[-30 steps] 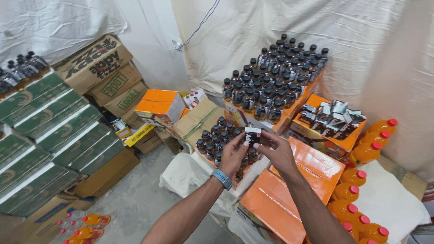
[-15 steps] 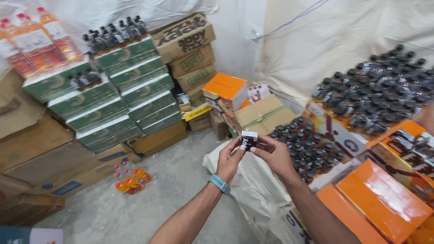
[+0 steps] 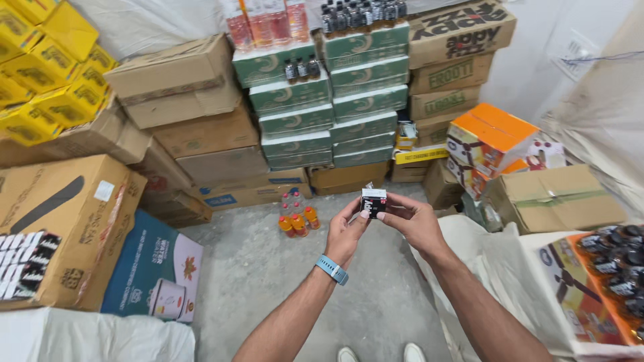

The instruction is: The person repeatedly picks small white boxes from a stack of orange cartons and places them in a neat grid on a larger cardboard box. The person walks back and forth between the two locations multiple times, handling one box at a time.

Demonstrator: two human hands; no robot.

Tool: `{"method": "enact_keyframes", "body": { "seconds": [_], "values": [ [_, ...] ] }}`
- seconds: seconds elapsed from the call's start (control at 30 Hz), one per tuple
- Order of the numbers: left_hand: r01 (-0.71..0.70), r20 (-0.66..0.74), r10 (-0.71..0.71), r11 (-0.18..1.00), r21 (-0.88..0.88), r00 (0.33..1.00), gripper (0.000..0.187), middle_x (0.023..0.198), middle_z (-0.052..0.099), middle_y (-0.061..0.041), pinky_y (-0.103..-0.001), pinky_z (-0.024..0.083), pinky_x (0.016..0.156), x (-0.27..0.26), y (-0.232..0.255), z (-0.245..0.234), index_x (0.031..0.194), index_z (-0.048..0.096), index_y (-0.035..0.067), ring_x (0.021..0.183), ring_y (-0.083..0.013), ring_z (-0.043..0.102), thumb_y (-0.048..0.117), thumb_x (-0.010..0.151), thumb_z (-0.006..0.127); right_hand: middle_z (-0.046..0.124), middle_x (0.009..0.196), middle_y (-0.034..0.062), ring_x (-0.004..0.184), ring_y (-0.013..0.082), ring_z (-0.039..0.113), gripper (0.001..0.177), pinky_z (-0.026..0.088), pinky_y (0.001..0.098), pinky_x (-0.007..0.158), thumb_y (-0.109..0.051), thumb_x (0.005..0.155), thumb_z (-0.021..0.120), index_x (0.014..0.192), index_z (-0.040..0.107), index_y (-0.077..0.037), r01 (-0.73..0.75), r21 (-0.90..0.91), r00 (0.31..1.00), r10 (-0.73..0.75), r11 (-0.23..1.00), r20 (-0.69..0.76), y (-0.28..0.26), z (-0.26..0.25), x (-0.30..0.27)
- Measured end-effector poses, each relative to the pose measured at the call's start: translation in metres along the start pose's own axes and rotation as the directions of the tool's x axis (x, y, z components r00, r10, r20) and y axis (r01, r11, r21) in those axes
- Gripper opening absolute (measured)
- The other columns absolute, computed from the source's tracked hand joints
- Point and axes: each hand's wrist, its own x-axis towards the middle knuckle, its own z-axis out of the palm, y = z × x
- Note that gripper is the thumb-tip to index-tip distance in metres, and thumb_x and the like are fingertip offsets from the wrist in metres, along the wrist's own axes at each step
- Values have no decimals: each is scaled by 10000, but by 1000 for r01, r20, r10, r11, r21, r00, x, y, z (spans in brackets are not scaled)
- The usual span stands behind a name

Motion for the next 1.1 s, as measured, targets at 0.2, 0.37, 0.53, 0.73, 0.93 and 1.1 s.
{"method": "enact_keyframes", "body": {
  "seconds": [0.2,0.37,0.53,0.73,0.93,1.1],
  "values": [
    [-81,-176,67,994,-74,982,487,1277,640,-118,-404,545,1018,6,52,-107,1410,600,38,1134,-210,638,49,937,715,726,1073,152,990,242,700,591,617,411,873,76,715,856,1274,722,-60,34,-20,975,-29,999,219,13,123,37],
    [-127,-324,92,988,-88,942,485,1267,639,-112,-373,586,964,1,109,-176,1422,585,44,1068,-209,676,55,949,687,734,1083,166,998,249,719,587,622,400,866,98,713,853,1267,722,-47,11,-22,925,-2,1000,379,27,224,73],
    [-236,-486,159,966,-102,859,485,1289,621,-151,-458,544,1006,18,140,-263,1429,584,30,1090,-244,647,45,956,688,734,1128,187,1029,252,724,612,618,392,881,101,715,851,1292,695,-29,-26,-69,836,59,997,545,32,328,102],
    [-317,-628,215,947,-53,748,477,1281,618,-128,-460,528,1034,44,168,-380,1423,581,21,1081,-249,665,43,958,685,724,1131,168,1014,216,712,600,607,382,904,92,734,837,1305,688,-21,-22,-111,697,95,994,711,52,459,147],
    [-398,-773,237,917,-22,589,504,1294,619,-136,-469,547,1006,62,204,-471,1422,591,30,1092,-280,676,48,935,718,740,1136,180,1047,227,722,582,612,382,911,78,740,848,1289,710,-56,-39,-142,554,140,989,821,85,580,193],
    [-460,-848,255,888,15,465,531,1273,603,-140,-451,545,1015,61,238,-519,1422,580,1,1074,-233,648,37,915,732,732,1135,224,1057,270,717,598,603,419,918,107,733,837,1300,697,-22,-56,-159,446,167,986,880,98,662,202]
  ]
}}
